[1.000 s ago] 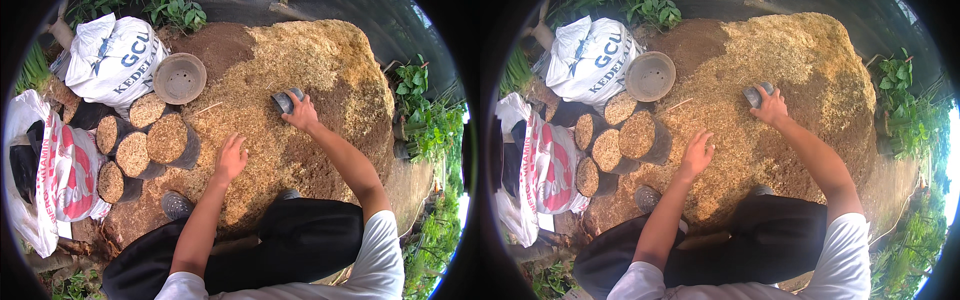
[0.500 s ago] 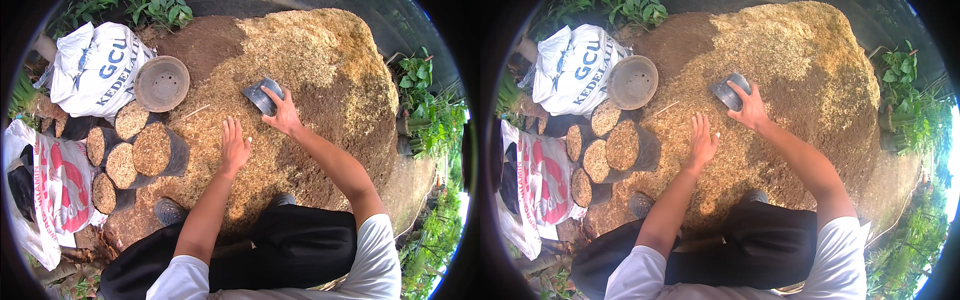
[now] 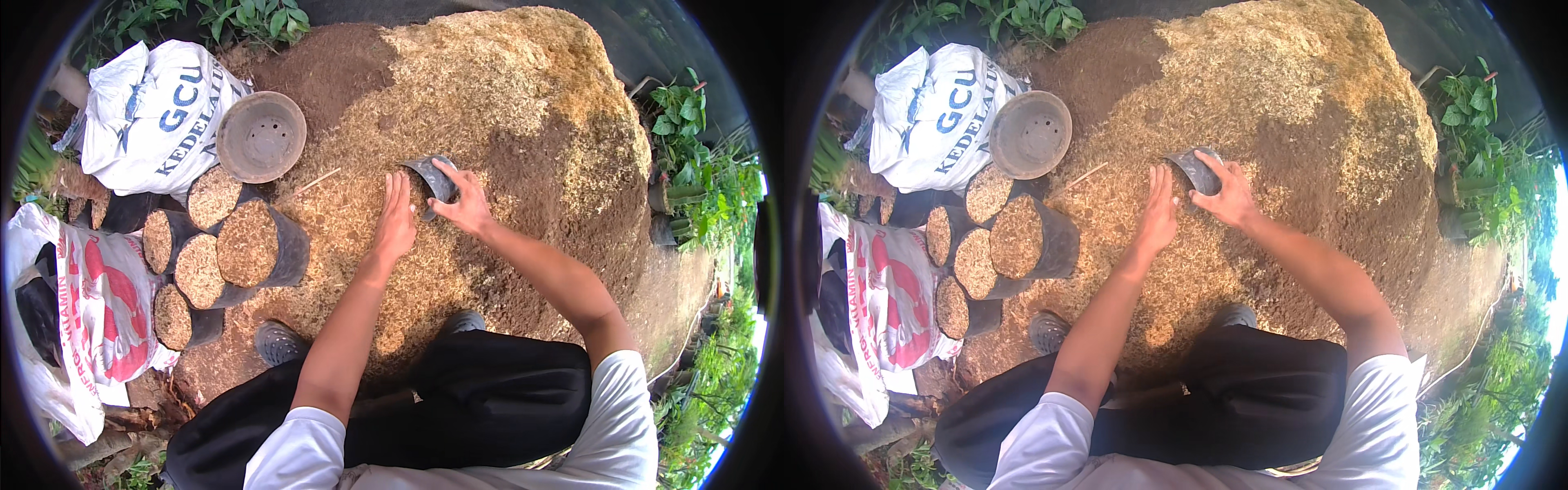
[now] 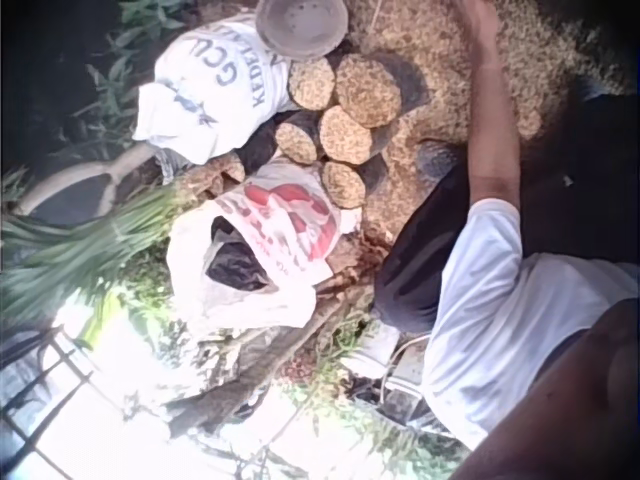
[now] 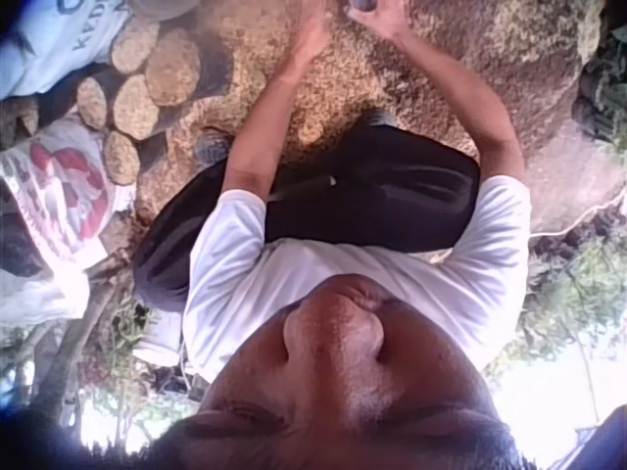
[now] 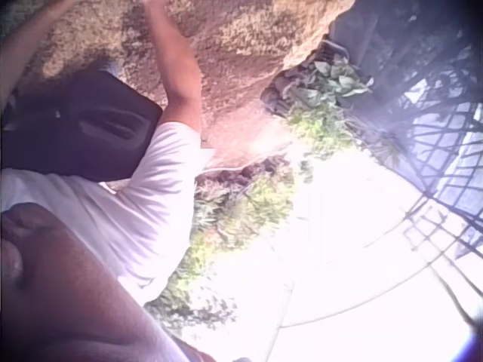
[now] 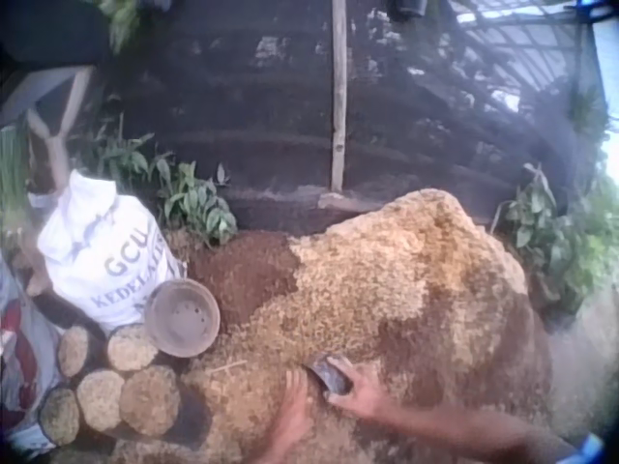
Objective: The person scoops a granular substrate from a large pile using a small plastic cup and pours it into black plastic nursery pots. They press the substrate down with their hands and repeat the process for several pots.
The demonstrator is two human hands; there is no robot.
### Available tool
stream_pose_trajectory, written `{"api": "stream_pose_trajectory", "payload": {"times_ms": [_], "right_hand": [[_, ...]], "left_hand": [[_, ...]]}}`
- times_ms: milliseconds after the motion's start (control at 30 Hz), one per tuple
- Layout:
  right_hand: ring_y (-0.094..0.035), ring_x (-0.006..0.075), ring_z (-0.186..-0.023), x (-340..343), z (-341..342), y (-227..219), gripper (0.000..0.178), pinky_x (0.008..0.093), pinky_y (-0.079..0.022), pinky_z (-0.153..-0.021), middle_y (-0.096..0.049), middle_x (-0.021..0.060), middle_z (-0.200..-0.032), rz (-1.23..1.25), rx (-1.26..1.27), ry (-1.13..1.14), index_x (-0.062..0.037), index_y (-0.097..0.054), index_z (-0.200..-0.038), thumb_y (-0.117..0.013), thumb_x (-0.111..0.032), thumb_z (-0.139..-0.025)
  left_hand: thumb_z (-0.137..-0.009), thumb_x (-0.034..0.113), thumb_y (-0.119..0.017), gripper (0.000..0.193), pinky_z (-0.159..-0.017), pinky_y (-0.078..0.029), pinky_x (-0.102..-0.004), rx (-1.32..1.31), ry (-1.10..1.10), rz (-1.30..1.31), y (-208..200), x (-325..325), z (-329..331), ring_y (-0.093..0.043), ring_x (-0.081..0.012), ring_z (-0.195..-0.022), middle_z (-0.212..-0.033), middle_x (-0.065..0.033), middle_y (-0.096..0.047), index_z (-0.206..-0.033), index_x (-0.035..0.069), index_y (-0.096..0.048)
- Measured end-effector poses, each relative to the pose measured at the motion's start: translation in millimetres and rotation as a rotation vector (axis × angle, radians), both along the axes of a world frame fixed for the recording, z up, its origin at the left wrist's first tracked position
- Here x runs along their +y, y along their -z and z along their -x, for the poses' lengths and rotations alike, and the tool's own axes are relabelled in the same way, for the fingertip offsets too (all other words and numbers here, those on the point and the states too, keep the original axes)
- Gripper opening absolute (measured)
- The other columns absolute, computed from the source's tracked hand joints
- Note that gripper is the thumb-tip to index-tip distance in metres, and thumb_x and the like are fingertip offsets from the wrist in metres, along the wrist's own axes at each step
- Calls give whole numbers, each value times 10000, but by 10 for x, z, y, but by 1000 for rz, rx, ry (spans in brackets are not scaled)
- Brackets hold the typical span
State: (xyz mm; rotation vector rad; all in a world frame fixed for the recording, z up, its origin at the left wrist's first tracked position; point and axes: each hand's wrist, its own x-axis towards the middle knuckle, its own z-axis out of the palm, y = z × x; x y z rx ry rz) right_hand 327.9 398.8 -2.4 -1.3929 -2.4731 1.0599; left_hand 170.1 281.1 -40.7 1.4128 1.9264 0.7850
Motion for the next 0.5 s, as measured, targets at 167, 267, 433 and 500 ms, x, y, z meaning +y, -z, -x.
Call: {"api": "stream_pose_trajectory", "payload": {"times_ms": [167,267,433,500], "right_hand": [[-644,269,-1257,-68,61,59,768,357,-682,-914,-497,157,-1565,462,460,312,-215,-439,-1635,-756,-137,-940],[-614,367,-1321,-72,28,54,783,509,-510,-1139,-565,209,-1405,271,428,324,-316,-501,-1606,-807,-370,-887],[-670,278,-1134,-26,-125,-22,770,372,-620,-931,-565,172,-1399,-220,167,137,-301,-479,-1619,-787,-263,-914],[-623,359,-1242,-14,-161,-58,779,468,-519,-1066,-586,209,-1402,-24,319,178,-337,-494,-1607,-791,-368,-887]], "left_hand": [[-1115,81,-436,607,-1371,-123,-460,104,7,-167,-79,1,-1,-86,-283,-1661,-1790,-143,-136,-1692,61,-248],[-1112,155,-480,574,-1354,-178,-480,167,-45,-215,-85,-111,123,-173,-318,-1649,-1772,-150,-224,-1668,99,-349],[-1080,127,-536,577,-1334,-233,-477,119,-109,-217,-56,-324,271,-210,-335,-1639,-1768,-149,-238,-1642,109,-406],[-1078,126,-545,586,-1330,-247,-475,91,-131,-209,-70,-384,278,-214,-329,-1638,-1774,-136,-229,-1646,124,-404]]}}
